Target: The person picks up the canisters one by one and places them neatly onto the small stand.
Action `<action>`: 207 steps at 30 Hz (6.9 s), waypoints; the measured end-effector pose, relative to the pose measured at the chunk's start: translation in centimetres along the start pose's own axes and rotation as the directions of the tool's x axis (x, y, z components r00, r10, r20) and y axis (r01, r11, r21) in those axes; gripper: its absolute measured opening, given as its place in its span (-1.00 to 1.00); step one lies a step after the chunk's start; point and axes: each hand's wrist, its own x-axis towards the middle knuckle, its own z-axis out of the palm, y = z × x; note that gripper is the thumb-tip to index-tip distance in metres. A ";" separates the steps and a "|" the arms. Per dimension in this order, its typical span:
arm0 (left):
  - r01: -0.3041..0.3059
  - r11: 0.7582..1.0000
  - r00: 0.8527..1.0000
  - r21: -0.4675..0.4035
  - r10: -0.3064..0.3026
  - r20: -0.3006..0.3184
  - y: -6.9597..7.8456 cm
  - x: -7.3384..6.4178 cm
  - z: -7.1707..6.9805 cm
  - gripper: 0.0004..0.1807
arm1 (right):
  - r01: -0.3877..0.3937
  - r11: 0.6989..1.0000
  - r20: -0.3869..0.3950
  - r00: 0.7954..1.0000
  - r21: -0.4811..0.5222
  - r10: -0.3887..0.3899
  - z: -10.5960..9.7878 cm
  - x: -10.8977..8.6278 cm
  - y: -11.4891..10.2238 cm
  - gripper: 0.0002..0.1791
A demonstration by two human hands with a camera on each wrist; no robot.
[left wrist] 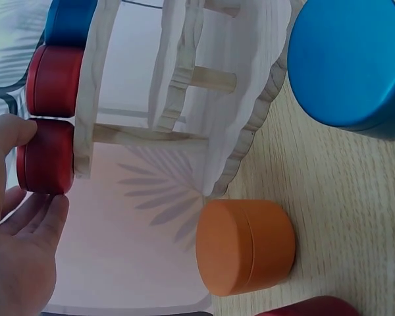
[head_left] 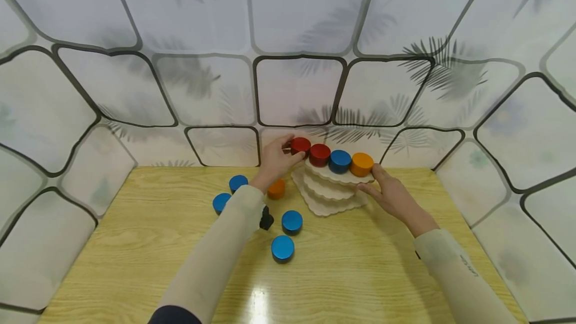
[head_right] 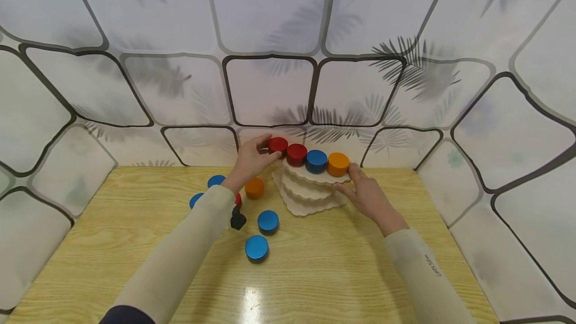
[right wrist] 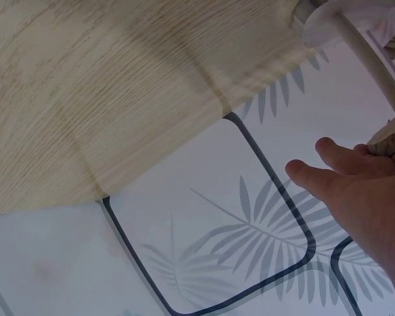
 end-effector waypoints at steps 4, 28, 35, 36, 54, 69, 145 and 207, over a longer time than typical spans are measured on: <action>-0.009 1.000 1.000 -0.011 0.009 -0.013 -0.2 0.1 0.1 -0.37 | 0.010 1.000 -0.016 1.000 -0.011 -0.011 0.0 0.1 -0.1 -0.32; -0.027 0.999 0.999 -0.021 0.027 -0.026 -0.3 0.6 0.9 -0.46 | 0.025 1.000 -0.023 0.999 -0.018 -0.025 -0.1 0.0 -0.3 -0.39; -0.038 0.998 0.999 -0.040 0.037 -0.030 -0.6 0.7 1.1 -0.44 | 0.033 0.999 -0.032 0.999 -0.015 -0.033 0.0 0.1 -0.2 -0.43; -0.040 0.998 0.999 -0.044 0.038 -0.030 -0.7 0.7 1.1 -0.44 | 0.032 0.999 -0.032 0.999 -0.016 -0.033 -0.1 0.1 -0.2 -0.44; -0.014 0.996 0.997 -0.089 0.007 -0.079 -1.3 -0.9 0.1 -0.61 | 0.040 0.999 -0.037 0.998 -0.020 -0.041 -0.1 0.1 -0.3 -0.46; 0.021 0.992 0.997 -0.121 -0.013 0.071 -1.8 -5.3 -3.1 -0.61 | 0.018 1.000 -0.023 1.000 -0.005 -0.018 -0.2 -0.1 -0.5 -0.41; 0.081 0.981 0.882 -0.176 0.012 0.472 -7.1 -18.1 -2.3 -0.34 | -0.002 1.000 0.007 1.000 0.007 0.002 -0.1 0.0 -0.5 -0.35; 0.008 0.996 0.908 -0.094 0.032 0.418 -1.8 -15.1 0.1 -0.35 | -0.061 0.998 0.066 0.996 -0.004 0.061 -0.5 -0.4 -0.9 0.03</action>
